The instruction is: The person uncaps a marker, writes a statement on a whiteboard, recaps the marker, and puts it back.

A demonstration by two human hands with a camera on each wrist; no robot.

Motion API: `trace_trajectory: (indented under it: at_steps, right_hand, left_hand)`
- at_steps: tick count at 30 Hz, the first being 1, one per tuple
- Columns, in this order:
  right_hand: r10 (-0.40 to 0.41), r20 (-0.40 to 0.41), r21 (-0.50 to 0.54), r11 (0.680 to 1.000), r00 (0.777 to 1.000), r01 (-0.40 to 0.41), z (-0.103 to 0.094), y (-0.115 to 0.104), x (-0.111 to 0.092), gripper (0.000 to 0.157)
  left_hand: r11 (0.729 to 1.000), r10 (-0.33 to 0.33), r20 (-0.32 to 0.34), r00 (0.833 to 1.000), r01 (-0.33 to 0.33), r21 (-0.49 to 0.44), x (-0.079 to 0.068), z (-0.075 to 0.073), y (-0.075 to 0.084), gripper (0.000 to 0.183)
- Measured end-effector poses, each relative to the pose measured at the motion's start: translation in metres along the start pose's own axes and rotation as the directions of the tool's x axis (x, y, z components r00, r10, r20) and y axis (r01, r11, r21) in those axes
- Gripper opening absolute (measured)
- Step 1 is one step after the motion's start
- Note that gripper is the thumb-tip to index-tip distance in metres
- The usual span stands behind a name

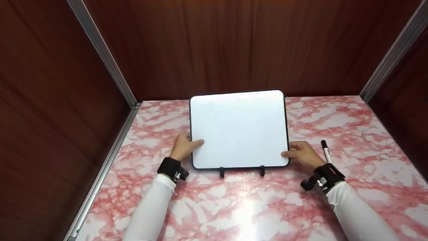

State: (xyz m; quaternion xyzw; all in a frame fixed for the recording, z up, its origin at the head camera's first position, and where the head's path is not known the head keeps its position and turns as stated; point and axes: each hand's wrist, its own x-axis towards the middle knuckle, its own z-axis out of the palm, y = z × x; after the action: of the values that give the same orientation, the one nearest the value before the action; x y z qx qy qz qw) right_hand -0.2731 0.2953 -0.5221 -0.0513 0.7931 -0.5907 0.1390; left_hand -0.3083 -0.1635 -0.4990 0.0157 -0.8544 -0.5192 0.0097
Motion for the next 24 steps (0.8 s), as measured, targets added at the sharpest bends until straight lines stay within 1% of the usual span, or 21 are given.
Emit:
trace_trajectory:
  at_steps: [5, 10, 13, 17, 24]
  right_hand:
    - [-0.011, -0.011, -0.059, 0.998, 1.0, 0.01, -0.015, 0.004, -0.011, 0.017]
    - [-0.029, -0.024, -0.11, 0.994, 0.999, 0.026, -0.027, 0.008, -0.023, 0.019]
    - [-0.018, -0.011, -0.108, 0.994, 1.0, 0.017, -0.033, 0.01, -0.032, 0.017]
    - [0.001, 0.03, -0.076, 0.997, 1.0, 0.001, -0.039, 0.012, -0.043, 0.017]
    - [-0.034, 0.047, -0.092, 0.995, 0.998, 0.038, -0.045, 0.018, -0.062, 0.016]
  left_hand:
    - [1.0, 0.025, 0.051, 0.998, -0.024, -0.014, -0.003, 0.01, 0.006, 0.028]
    - [0.998, 0.037, 0.091, 0.995, -0.032, -0.052, -0.008, 0.021, 0.009, 0.026]
    - [0.996, 0.053, 0.112, 0.992, -0.045, -0.076, -0.012, 0.026, 0.01, 0.027]
    - [0.996, 0.059, 0.132, 0.989, -0.049, -0.078, -0.018, 0.032, 0.012, 0.027]
    - [0.995, 0.085, 0.161, 0.983, -0.076, -0.063, -0.028, 0.039, 0.012, 0.028]
